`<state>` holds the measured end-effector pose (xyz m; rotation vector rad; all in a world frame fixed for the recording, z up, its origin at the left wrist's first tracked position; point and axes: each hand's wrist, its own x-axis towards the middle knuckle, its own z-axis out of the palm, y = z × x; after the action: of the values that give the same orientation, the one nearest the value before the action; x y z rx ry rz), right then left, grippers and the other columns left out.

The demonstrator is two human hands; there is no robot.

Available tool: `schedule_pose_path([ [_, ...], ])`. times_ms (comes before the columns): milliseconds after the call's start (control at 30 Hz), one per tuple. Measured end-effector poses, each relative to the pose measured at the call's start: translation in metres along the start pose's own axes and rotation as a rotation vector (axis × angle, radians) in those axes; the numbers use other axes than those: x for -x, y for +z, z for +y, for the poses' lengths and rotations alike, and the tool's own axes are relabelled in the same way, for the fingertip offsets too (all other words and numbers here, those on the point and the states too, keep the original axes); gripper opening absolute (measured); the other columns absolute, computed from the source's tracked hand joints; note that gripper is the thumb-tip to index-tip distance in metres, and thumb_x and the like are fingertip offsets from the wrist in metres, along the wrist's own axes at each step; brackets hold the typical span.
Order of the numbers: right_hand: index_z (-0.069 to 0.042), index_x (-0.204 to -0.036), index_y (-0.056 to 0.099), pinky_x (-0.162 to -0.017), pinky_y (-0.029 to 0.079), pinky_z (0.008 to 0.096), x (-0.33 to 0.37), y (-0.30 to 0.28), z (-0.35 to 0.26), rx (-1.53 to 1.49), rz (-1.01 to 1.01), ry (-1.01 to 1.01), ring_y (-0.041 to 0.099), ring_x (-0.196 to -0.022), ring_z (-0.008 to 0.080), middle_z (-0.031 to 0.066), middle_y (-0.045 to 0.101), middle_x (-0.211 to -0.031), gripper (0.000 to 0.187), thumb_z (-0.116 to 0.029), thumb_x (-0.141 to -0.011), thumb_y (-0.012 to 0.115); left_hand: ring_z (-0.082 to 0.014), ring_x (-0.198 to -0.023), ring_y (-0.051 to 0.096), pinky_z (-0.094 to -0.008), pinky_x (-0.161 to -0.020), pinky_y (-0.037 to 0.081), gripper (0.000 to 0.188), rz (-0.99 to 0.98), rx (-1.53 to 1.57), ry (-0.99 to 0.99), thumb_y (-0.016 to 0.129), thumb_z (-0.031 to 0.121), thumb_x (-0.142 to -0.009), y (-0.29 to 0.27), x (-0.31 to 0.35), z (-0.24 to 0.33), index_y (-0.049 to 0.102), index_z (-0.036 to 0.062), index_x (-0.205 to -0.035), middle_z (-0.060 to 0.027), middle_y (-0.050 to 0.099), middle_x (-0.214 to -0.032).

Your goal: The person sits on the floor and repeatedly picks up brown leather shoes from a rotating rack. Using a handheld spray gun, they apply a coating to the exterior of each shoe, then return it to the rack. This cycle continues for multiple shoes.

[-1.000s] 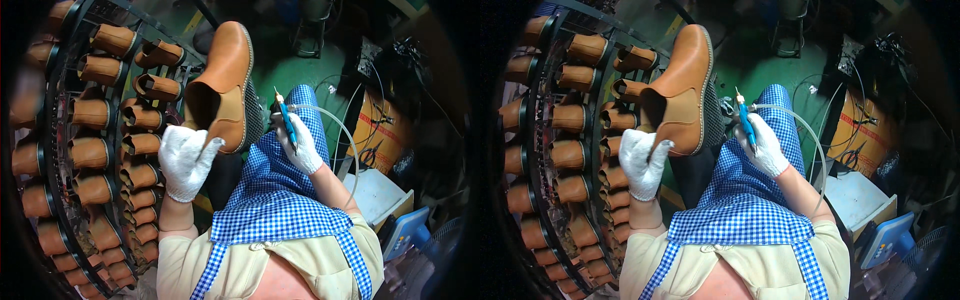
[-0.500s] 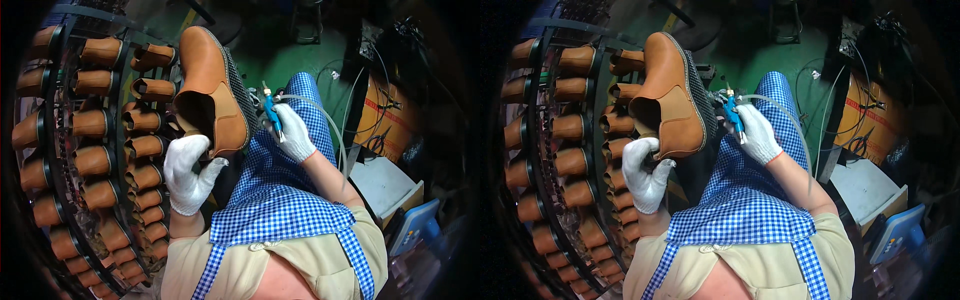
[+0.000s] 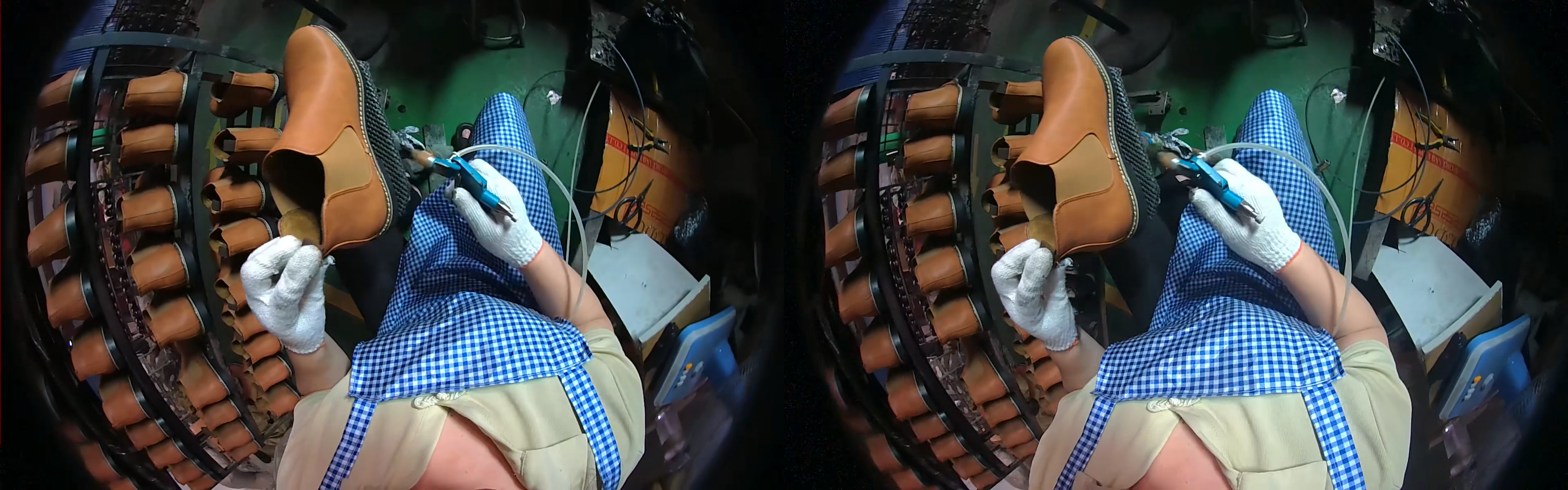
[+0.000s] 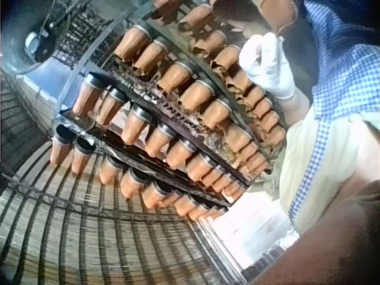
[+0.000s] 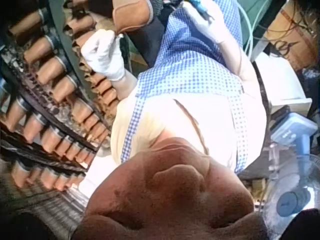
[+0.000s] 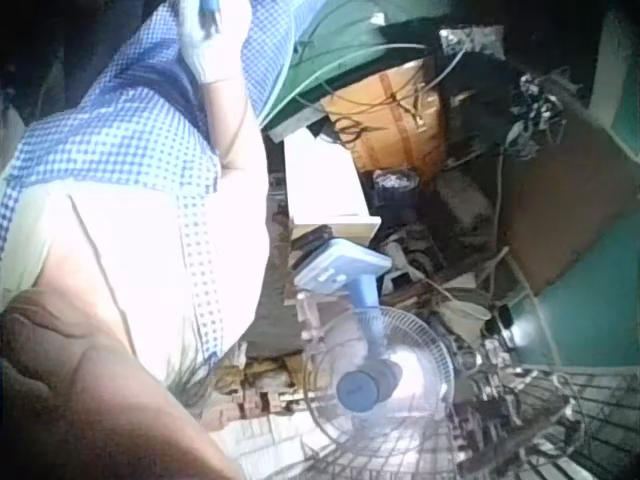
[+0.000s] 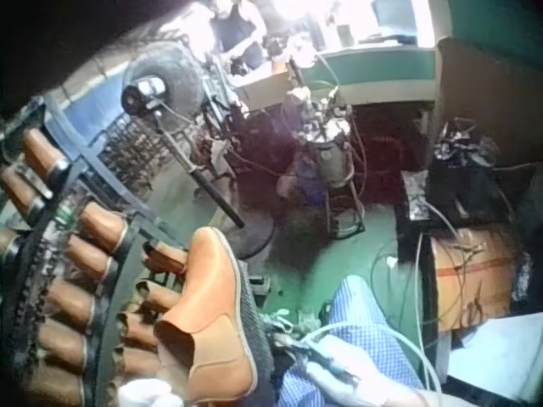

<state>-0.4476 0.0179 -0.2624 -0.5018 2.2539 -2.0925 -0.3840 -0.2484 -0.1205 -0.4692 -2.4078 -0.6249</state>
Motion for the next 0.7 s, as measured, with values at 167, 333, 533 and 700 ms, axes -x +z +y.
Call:
schedule_pose_path([
  [167,-0.004,-0.114,0.068,-0.075,0.054,0.0402,-0.007,0.006,-0.016,-0.076,-0.078,0.006,0.065,-0.082,0.0309,0.0130,0.062,-0.092,0.024,-0.024,-0.102,0.072,-0.0238,-0.104,0.067,-0.0326,-0.090,0.055,0.038,0.016,0.060,-0.061,0.087,-0.002,-0.080,-0.005,0.009,-0.012,0.080,0.0080,-0.115,-0.0133,0.068,-0.121],
  [333,-0.005,-0.105,0.067,-0.071,0.052,0.0413,-0.017,0.018,-0.014,-0.028,-0.082,0.008,0.064,-0.078,0.0324,0.0129,0.062,-0.088,0.025,-0.028,-0.101,0.072,-0.0278,-0.109,0.067,-0.0363,-0.095,0.056,0.036,0.052,0.025,-0.118,0.088,-0.004,-0.078,-0.006,0.015,-0.020,0.080,0.0074,-0.112,-0.0138,0.068,-0.121],
  [533,-0.005,-0.102,0.067,-0.071,0.053,0.0419,-0.022,0.026,-0.015,-0.028,-0.049,0.014,0.065,-0.079,0.0331,0.0139,0.062,-0.087,0.024,-0.028,-0.101,0.072,-0.0270,-0.109,0.067,-0.0359,-0.095,0.055,0.038,0.055,0.096,-0.127,0.087,-0.005,-0.077,-0.005,0.018,-0.022,0.080,0.0069,-0.112,-0.0129,0.068,-0.121],
  [700,-0.005,-0.101,0.069,-0.068,0.053,0.0408,-0.022,0.033,-0.021,0.020,-0.003,0.013,0.065,-0.075,0.0321,0.0127,0.063,-0.085,0.021,-0.026,-0.101,0.073,-0.0267,-0.109,0.066,-0.0362,-0.095,0.054,0.040,0.035,0.071,-0.127,0.087,-0.006,-0.076,-0.005,0.015,-0.021,0.080,0.0068,-0.114,-0.0127,0.068,-0.121],
])
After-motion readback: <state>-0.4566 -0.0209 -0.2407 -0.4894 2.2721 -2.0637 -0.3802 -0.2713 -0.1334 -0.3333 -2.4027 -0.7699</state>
